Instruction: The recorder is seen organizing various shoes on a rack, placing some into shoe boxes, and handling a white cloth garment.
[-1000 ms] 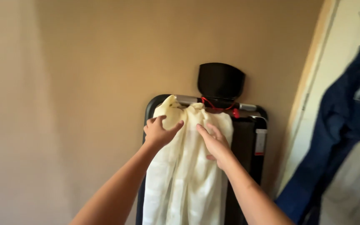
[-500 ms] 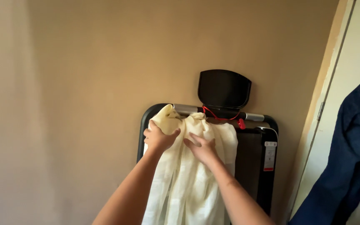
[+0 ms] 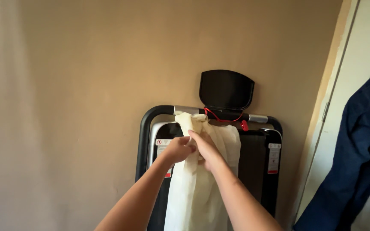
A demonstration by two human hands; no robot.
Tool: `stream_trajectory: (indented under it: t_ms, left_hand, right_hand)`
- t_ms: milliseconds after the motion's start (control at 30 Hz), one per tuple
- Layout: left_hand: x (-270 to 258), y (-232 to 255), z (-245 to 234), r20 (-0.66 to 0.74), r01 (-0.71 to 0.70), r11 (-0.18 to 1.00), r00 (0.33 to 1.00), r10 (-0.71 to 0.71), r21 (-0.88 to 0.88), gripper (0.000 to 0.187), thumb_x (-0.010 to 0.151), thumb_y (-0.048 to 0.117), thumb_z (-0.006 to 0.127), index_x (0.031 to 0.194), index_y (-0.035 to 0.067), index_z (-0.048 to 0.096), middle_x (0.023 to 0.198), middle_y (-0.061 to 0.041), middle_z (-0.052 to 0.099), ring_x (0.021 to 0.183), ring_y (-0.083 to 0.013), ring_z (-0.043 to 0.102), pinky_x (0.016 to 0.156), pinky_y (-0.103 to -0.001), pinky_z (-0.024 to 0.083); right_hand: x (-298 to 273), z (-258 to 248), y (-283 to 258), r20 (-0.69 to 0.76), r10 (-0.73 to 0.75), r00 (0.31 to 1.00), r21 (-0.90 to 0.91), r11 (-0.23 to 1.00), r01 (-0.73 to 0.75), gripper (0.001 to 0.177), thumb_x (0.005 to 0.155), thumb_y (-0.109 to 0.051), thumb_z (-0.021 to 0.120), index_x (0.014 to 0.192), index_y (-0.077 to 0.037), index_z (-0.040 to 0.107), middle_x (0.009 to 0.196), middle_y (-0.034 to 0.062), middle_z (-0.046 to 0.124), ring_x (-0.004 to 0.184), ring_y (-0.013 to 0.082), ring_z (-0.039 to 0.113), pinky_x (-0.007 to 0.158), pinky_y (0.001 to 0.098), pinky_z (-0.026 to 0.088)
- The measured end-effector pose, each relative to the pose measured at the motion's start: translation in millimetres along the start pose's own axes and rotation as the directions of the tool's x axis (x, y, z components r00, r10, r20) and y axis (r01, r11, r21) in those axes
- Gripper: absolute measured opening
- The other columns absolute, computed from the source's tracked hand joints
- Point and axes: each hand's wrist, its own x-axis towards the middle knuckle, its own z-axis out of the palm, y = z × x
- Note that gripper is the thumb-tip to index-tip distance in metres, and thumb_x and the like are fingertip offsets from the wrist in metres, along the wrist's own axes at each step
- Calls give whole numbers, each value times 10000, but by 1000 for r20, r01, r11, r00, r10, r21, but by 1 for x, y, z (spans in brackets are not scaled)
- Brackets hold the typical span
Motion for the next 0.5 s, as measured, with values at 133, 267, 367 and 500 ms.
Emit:
stream_trajectory:
  t_ms: [133,267,367,500]
  left_hand:
    - [-7,-10,14,-10,-32,994,999,31,-107,393,913,173,708,1276,22,713,1138,-145,779,1054,-186,698,933,-334,541]
    - [-19,5,13,-47,-168,969,986,162,-182,384,902,162,712,1253,7,739,1123,-133,789,1042,-176,715,952,-310,529]
    - [-24,22,6,-150,-233,954,967,206,-190,442,858,117,664,1285,15,722,1109,-170,790,1017,-210,727,948,-335,541]
    - [-1,2,10,-263,-237,937,916,304,258,782,702,26,724,1466,125,595,1360,-263,541,1216,-345,564,1038,-377,470]
  right_hand:
    - [104,-8,49,0,-72,997,171,983,71,594,845,-330,717,1335,2,663,1248,202,680,1060,286,647,815,434,543]
    - [85,-11,19,-360,-219,907,-8,973,231,370,879,-68,569,1206,-85,744,1044,129,771,862,228,725,713,366,579]
    - [68,-27,9,-393,-256,883,-28,963,267,344,914,-24,531,1179,-59,748,1026,126,772,828,206,727,699,335,581]
    - [73,-53,24,-372,-384,845,-42,917,398,275,946,-52,529,1095,14,750,973,125,771,819,176,721,691,300,566]
